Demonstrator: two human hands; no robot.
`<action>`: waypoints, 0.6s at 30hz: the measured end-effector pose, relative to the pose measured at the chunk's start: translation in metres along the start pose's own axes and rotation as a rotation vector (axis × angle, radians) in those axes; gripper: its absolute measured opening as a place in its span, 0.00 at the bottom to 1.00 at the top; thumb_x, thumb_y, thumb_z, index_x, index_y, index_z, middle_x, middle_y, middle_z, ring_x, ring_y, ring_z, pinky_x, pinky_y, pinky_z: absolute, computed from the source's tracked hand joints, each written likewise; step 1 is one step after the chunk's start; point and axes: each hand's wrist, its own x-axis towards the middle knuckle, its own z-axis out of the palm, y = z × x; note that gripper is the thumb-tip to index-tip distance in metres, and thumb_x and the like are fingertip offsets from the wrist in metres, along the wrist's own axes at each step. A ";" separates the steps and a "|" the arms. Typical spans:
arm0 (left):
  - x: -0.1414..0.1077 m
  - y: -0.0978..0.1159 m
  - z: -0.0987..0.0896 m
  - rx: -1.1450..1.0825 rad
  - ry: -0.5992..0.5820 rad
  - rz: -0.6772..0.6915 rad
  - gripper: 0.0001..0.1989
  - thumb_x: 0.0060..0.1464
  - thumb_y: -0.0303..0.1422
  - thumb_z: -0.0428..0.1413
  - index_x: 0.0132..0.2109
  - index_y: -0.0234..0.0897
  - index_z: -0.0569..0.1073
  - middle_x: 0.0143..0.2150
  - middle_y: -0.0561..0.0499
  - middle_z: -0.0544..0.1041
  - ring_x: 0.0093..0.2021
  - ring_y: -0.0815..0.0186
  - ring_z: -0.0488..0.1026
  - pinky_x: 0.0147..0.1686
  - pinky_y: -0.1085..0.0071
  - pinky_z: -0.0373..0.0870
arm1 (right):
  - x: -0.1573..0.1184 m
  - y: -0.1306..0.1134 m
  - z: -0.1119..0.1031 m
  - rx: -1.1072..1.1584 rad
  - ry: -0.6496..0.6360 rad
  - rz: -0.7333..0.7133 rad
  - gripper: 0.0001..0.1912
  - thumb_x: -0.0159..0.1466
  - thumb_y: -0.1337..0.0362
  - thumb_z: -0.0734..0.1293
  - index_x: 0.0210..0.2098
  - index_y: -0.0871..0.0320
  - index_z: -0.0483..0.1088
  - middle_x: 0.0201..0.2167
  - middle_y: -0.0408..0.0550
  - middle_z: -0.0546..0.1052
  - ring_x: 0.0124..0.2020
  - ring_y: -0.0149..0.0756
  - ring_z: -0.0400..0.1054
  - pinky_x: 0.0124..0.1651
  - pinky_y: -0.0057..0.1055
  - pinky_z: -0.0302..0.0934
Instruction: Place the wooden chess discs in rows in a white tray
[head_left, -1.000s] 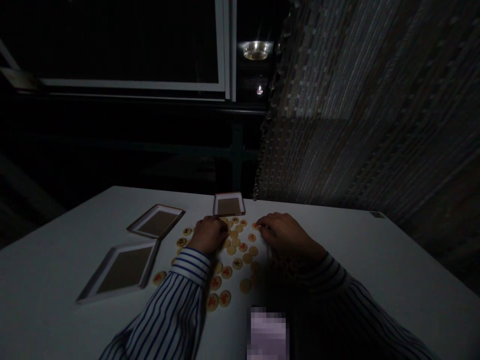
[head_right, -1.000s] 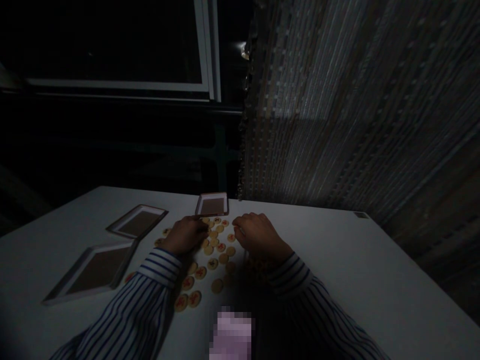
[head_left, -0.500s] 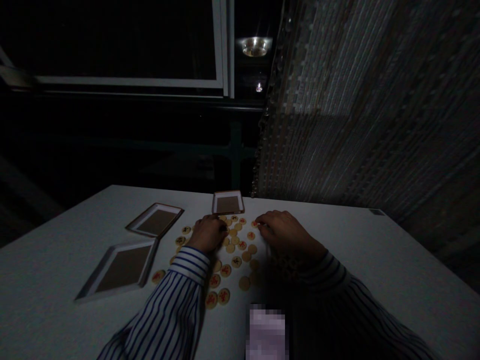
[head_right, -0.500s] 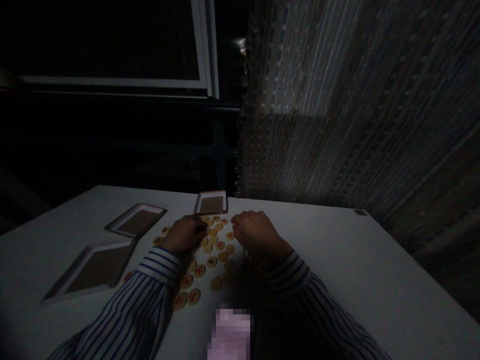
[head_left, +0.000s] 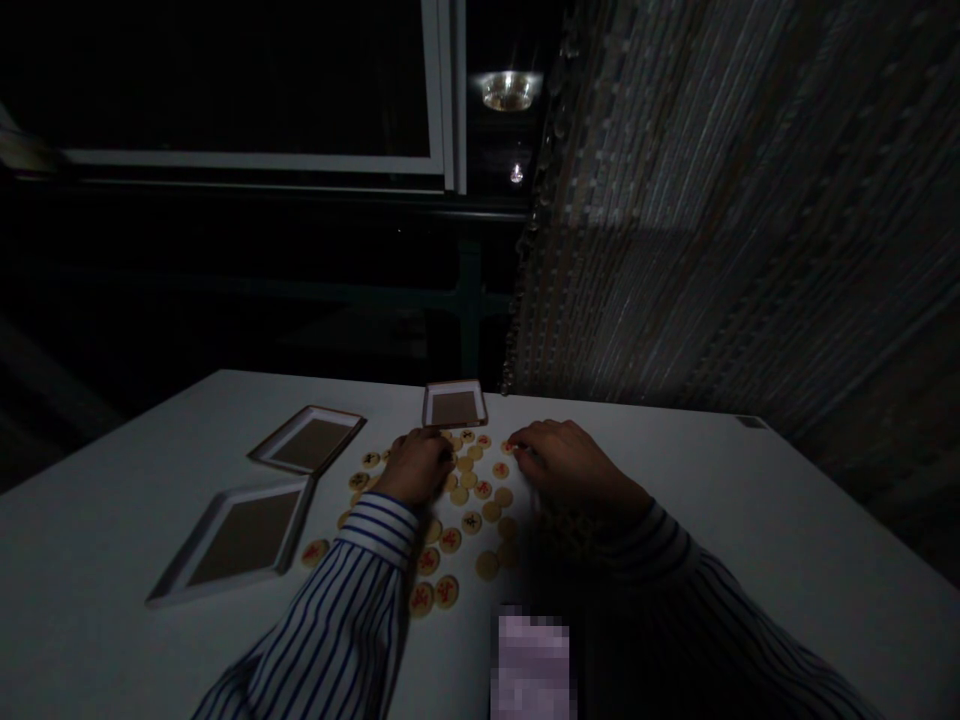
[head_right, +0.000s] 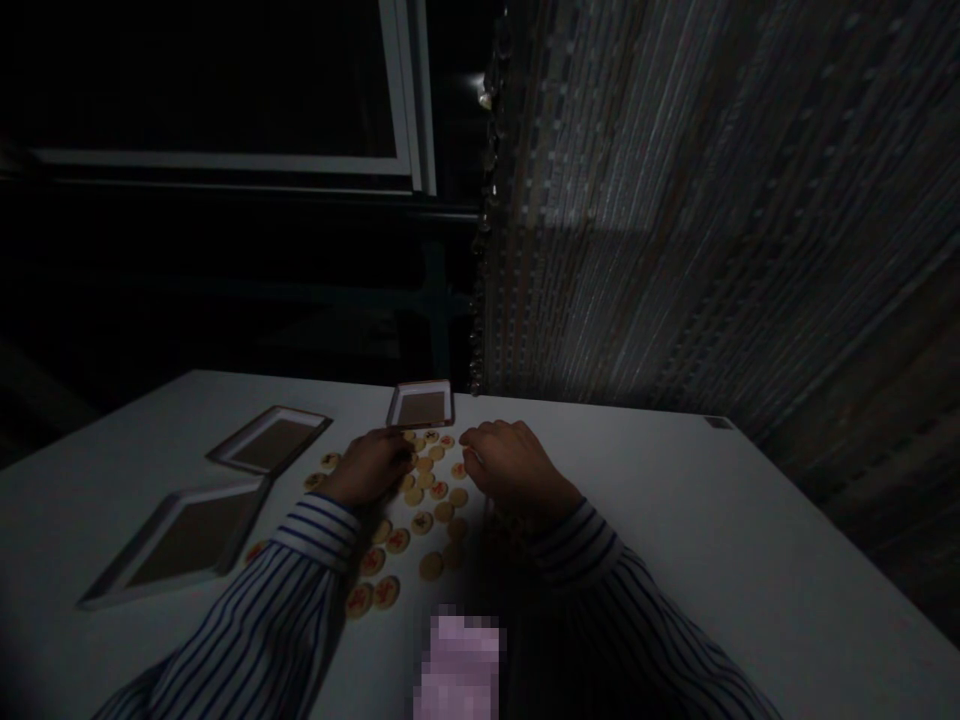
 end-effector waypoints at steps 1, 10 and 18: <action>0.000 -0.001 0.000 0.001 0.003 0.008 0.09 0.48 0.34 0.53 0.38 0.39 0.73 0.49 0.45 0.69 0.49 0.57 0.65 0.46 0.62 0.60 | 0.000 0.000 0.000 0.001 -0.001 -0.002 0.15 0.61 0.64 0.55 0.43 0.57 0.69 0.37 0.50 0.74 0.40 0.36 0.66 0.43 0.32 0.52; 0.001 -0.004 -0.007 -0.080 0.101 0.088 0.11 0.52 0.37 0.48 0.37 0.37 0.71 0.41 0.44 0.73 0.43 0.59 0.69 0.43 0.64 0.62 | 0.000 0.002 -0.003 -0.007 -0.005 0.004 0.14 0.61 0.64 0.56 0.43 0.57 0.68 0.39 0.50 0.74 0.42 0.37 0.65 0.44 0.33 0.53; 0.003 0.002 -0.015 -0.305 0.208 0.147 0.14 0.53 0.39 0.47 0.41 0.36 0.70 0.40 0.45 0.73 0.42 0.61 0.69 0.43 0.67 0.64 | 0.000 0.001 -0.007 -0.012 -0.018 0.017 0.15 0.61 0.64 0.55 0.43 0.58 0.68 0.39 0.50 0.74 0.42 0.36 0.65 0.45 0.32 0.53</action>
